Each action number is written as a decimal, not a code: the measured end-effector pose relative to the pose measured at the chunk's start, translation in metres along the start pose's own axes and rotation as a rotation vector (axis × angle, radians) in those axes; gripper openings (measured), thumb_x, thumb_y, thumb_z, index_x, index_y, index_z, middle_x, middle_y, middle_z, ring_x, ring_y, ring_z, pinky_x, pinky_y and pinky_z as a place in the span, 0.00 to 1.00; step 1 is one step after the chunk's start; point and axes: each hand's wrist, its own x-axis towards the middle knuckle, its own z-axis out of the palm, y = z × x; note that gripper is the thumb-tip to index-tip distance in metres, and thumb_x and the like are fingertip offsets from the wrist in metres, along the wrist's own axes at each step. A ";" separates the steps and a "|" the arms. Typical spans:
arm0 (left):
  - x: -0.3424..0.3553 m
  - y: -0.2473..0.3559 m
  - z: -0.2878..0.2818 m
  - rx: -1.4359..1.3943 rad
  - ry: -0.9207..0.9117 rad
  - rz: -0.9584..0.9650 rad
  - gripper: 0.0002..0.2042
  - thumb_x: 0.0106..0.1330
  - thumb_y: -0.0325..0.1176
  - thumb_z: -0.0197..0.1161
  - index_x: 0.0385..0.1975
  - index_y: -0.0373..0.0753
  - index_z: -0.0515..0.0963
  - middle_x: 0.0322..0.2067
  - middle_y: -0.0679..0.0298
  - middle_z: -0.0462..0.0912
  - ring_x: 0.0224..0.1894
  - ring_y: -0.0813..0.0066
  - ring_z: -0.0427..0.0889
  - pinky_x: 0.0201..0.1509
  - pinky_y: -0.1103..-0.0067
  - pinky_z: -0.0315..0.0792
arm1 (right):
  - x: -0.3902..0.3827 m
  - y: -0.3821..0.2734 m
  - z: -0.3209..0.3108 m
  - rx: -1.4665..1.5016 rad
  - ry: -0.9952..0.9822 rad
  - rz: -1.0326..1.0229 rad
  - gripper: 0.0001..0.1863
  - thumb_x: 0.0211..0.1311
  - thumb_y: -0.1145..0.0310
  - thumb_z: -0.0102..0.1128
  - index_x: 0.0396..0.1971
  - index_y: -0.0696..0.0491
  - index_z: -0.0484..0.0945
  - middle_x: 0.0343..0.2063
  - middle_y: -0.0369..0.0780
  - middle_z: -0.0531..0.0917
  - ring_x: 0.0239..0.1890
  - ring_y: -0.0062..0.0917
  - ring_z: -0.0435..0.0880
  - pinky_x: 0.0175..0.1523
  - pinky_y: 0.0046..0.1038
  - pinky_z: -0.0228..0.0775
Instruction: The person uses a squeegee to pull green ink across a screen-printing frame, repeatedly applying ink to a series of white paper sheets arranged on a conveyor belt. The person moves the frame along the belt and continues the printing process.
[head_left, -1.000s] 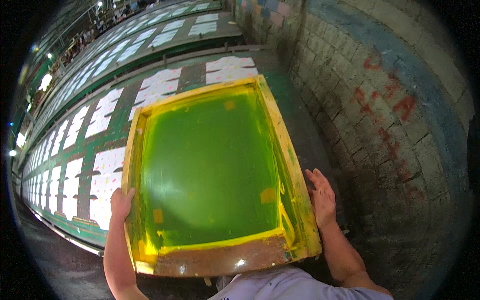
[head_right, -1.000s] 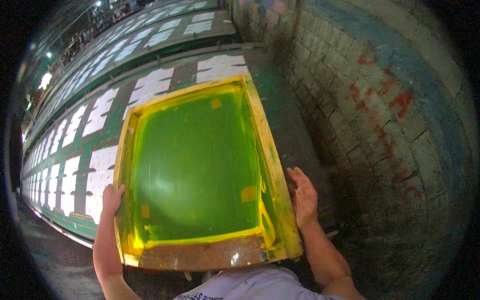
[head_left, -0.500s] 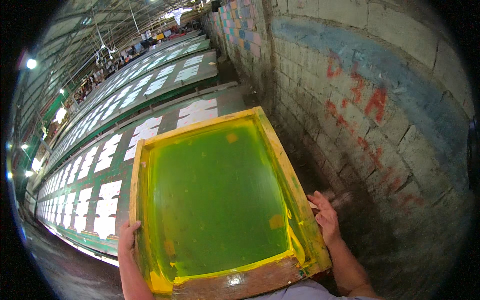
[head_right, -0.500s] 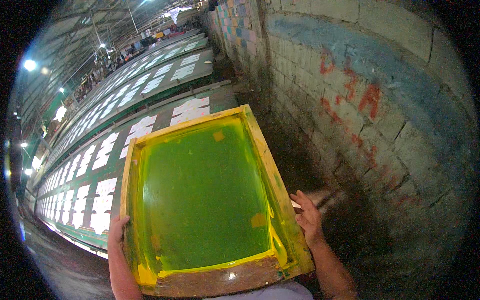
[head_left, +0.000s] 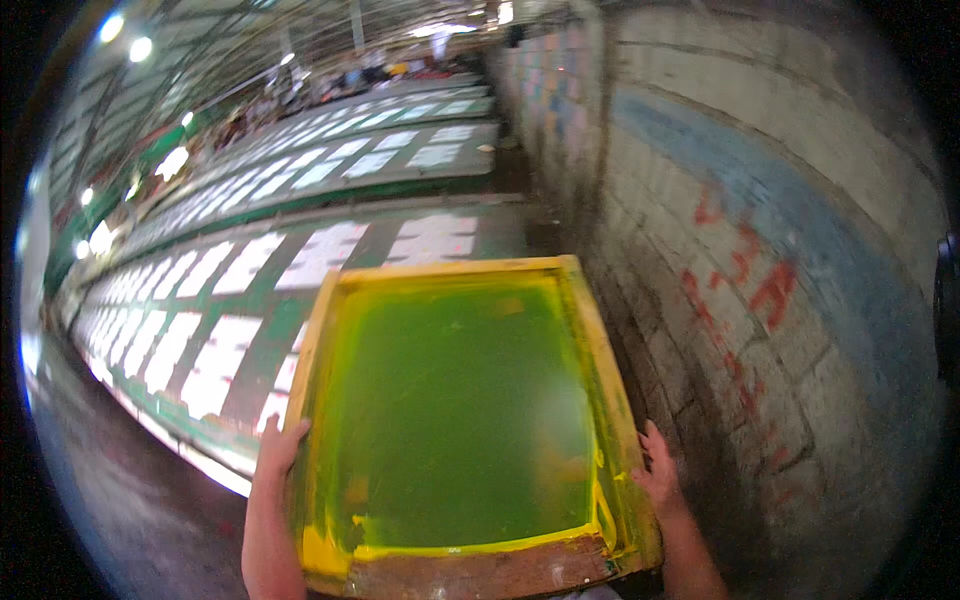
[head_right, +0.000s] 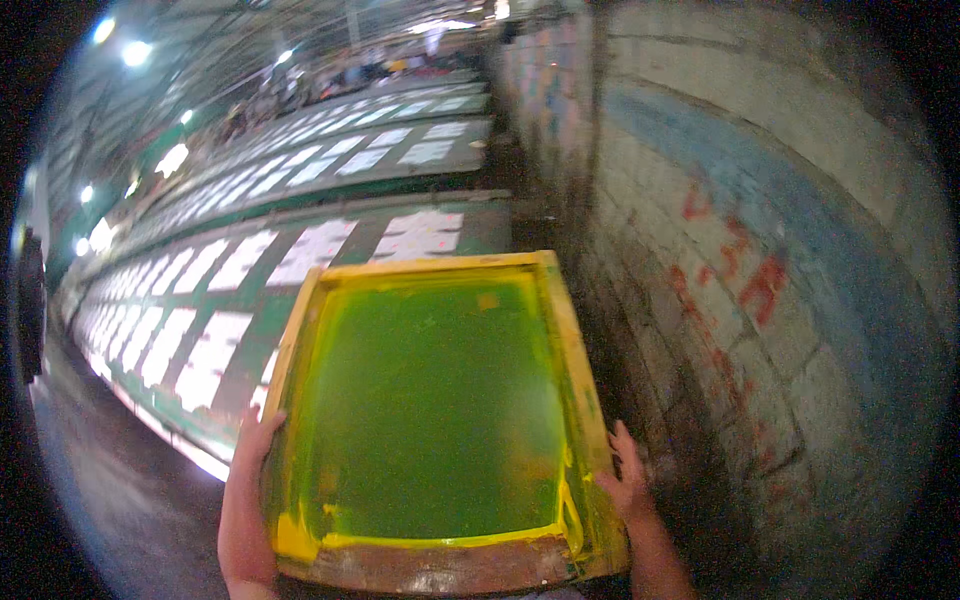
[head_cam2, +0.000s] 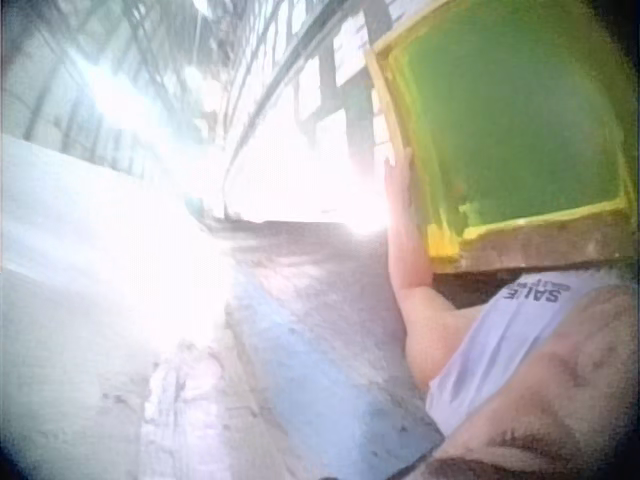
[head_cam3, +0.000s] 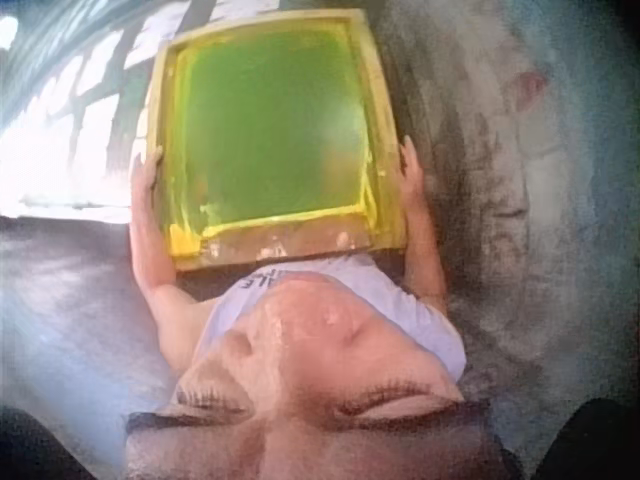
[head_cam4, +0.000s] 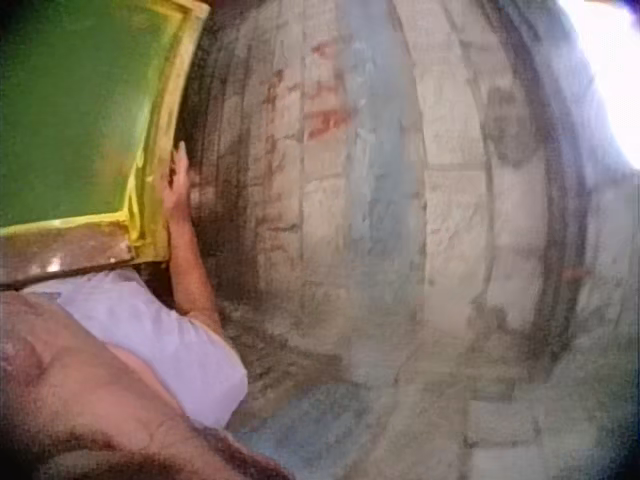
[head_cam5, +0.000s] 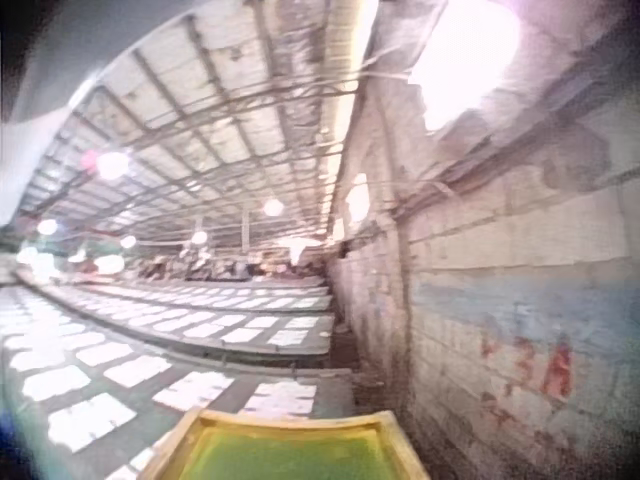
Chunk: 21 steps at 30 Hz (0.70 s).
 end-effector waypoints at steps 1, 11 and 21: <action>-0.004 -0.001 0.009 -0.036 0.051 -0.018 0.47 0.69 0.45 0.78 0.80 0.23 0.63 0.68 0.36 0.80 0.67 0.49 0.84 0.68 0.65 0.80 | 0.004 0.008 -0.010 0.025 -0.040 -0.011 0.65 0.62 0.53 0.80 0.90 0.55 0.46 0.81 0.53 0.68 0.79 0.46 0.71 0.81 0.49 0.62; -0.046 0.049 0.072 0.235 -0.054 0.018 0.27 0.69 0.50 0.78 0.52 0.28 0.88 0.41 0.54 0.93 0.41 0.66 0.91 0.49 0.66 0.83 | 0.041 0.056 -0.103 0.013 0.128 0.360 0.55 0.76 0.52 0.70 0.89 0.60 0.47 0.83 0.53 0.64 0.83 0.45 0.65 0.85 0.46 0.54; -0.128 0.153 0.163 0.096 0.079 -0.077 0.35 0.69 0.53 0.76 0.62 0.25 0.83 0.49 0.44 0.92 0.49 0.56 0.92 0.59 0.62 0.82 | 0.147 0.069 -0.245 -0.133 -0.033 0.143 0.53 0.80 0.45 0.63 0.89 0.60 0.48 0.88 0.52 0.53 0.89 0.46 0.52 0.89 0.47 0.43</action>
